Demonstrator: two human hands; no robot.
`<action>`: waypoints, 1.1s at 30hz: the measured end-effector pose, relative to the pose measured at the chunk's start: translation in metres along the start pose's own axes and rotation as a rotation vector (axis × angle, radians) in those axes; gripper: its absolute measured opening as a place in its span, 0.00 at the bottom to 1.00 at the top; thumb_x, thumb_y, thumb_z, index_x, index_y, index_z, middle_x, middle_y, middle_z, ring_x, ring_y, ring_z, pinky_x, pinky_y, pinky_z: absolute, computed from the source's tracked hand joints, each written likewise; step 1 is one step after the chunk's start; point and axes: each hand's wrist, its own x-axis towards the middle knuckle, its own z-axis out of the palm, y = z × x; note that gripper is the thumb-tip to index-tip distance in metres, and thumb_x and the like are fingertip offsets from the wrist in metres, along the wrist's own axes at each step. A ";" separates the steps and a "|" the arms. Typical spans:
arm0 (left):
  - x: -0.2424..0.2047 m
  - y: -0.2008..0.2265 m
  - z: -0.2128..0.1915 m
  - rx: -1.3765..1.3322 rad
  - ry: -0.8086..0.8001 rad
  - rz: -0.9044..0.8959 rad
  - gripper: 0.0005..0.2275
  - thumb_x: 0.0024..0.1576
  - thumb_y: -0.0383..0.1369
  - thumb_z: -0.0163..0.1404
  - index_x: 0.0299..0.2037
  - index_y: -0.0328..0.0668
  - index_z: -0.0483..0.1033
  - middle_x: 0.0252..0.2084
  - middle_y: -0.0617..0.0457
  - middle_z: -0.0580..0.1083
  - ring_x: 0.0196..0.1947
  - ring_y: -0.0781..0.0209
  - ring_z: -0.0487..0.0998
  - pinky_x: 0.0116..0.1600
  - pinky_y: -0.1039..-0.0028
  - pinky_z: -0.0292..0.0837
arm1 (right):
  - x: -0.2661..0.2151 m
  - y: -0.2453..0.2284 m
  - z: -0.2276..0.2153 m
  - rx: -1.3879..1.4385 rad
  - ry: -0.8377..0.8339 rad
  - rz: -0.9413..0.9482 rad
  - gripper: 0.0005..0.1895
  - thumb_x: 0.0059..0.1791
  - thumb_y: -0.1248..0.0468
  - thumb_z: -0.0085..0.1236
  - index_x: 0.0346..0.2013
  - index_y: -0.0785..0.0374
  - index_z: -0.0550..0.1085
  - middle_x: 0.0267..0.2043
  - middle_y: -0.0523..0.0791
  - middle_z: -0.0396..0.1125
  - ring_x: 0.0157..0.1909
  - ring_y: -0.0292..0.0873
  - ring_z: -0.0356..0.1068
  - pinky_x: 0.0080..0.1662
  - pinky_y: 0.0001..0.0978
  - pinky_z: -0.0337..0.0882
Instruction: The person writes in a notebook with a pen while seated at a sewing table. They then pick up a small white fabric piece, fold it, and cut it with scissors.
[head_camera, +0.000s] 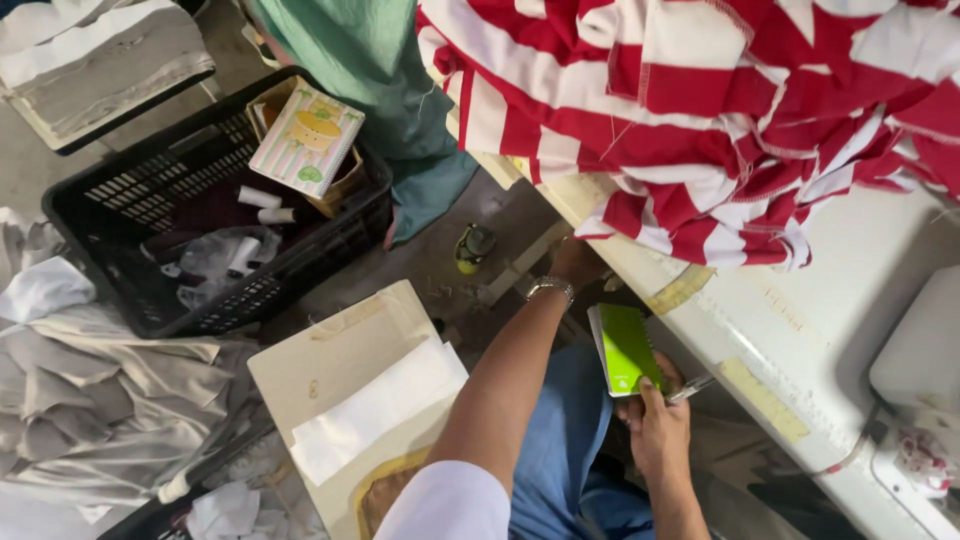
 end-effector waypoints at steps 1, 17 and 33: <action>0.004 -0.007 0.008 -0.003 0.004 0.004 0.19 0.51 0.41 0.50 0.53 0.53 0.75 0.51 0.51 0.80 0.51 0.44 0.80 0.47 0.56 0.78 | 0.000 -0.007 0.008 -0.001 0.001 -0.006 0.24 0.54 0.67 0.41 0.67 0.56 0.62 0.15 0.39 0.41 0.15 0.34 0.43 0.26 0.34 0.56; -0.069 0.026 -0.053 -0.608 -0.257 -0.139 0.18 0.54 0.33 0.49 0.56 0.47 0.73 0.57 0.44 0.74 0.58 0.40 0.75 0.59 0.52 0.72 | 0.106 -0.005 0.058 0.247 0.113 -0.203 0.07 0.53 0.74 0.57 0.34 0.66 0.68 0.19 0.47 0.54 0.18 0.44 0.55 0.30 0.41 0.66; -0.076 0.076 -0.049 0.215 -0.117 -0.099 0.24 0.54 0.41 0.50 0.57 0.34 0.75 0.61 0.35 0.71 0.67 0.34 0.65 0.75 0.39 0.38 | 0.152 0.032 0.029 -0.966 -0.162 -1.030 0.10 0.54 0.68 0.52 0.49 0.69 0.72 0.45 0.59 0.64 0.29 0.59 0.70 0.32 0.48 0.73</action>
